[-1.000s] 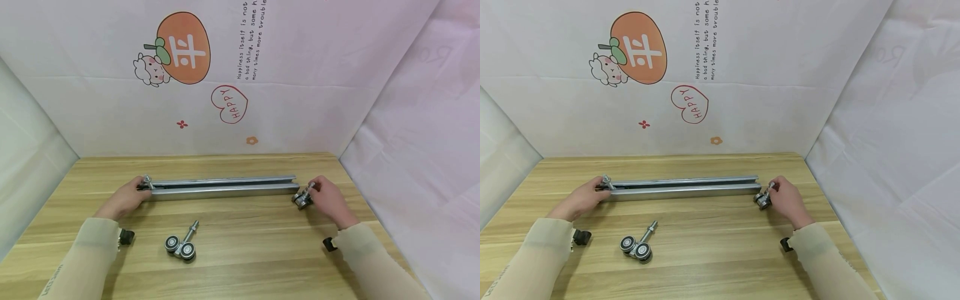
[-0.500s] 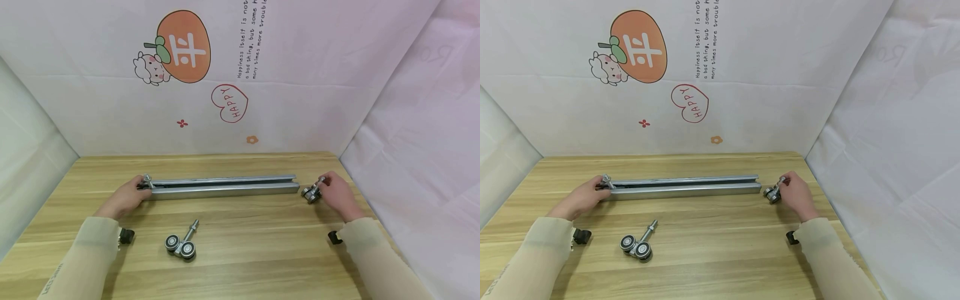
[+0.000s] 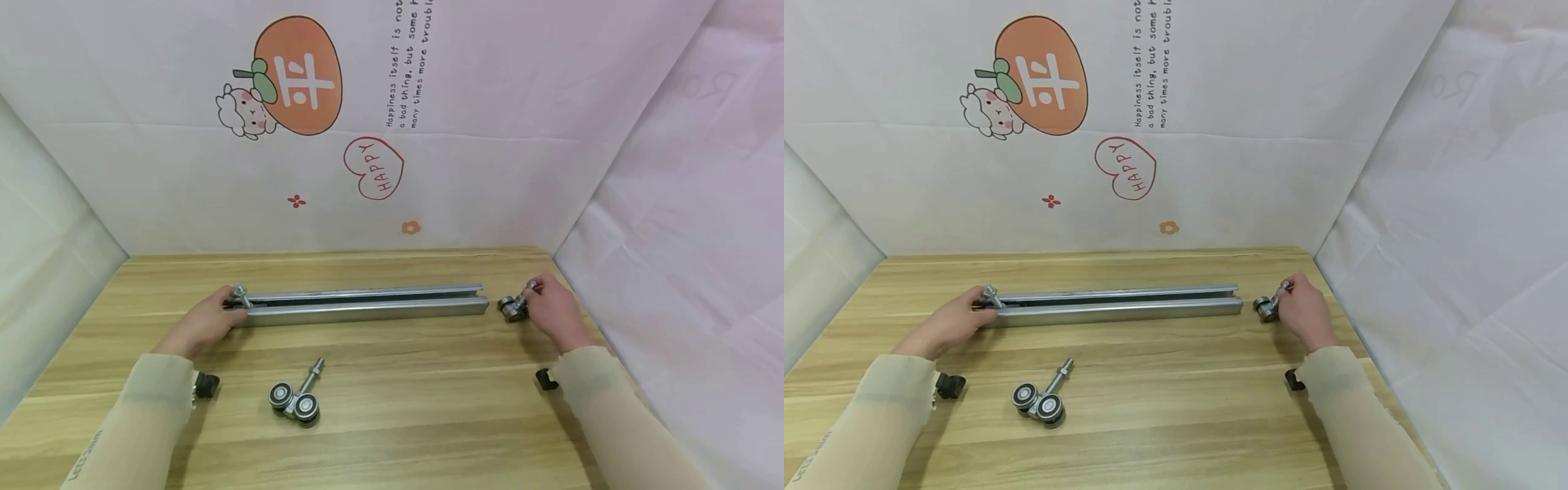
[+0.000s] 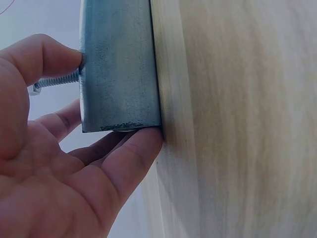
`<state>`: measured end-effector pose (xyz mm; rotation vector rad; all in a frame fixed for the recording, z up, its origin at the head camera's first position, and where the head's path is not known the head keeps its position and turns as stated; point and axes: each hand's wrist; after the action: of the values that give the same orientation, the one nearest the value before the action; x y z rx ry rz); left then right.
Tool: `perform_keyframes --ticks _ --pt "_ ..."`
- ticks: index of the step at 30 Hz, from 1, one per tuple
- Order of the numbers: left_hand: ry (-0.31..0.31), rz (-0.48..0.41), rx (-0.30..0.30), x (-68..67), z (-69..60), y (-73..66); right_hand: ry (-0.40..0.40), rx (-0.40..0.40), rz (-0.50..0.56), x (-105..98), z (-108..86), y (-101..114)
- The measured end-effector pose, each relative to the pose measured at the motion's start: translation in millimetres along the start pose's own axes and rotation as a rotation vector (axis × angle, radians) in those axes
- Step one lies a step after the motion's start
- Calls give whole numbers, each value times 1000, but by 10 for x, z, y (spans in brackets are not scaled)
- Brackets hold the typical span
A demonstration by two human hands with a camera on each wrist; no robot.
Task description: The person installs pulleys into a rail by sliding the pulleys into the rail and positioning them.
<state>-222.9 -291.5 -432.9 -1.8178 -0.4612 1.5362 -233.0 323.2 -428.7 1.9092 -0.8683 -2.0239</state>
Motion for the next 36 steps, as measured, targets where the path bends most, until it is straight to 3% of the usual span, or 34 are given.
perform_keyframes --ticks 13,36 --pt "1 12 0 -1 3 6 -50 51 69 99 57 52" --pt "-3 -5 -3 0 9 4 -17 59 140 235 66 255"
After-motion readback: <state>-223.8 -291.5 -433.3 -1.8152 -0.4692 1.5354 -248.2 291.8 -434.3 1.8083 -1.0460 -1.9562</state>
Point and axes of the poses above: each hand's wrist, its own z-axis towards the middle knuckle, its own x-axis out of the palm, y = z × x, and after that the axes turned 11 degrees about x, right-handed
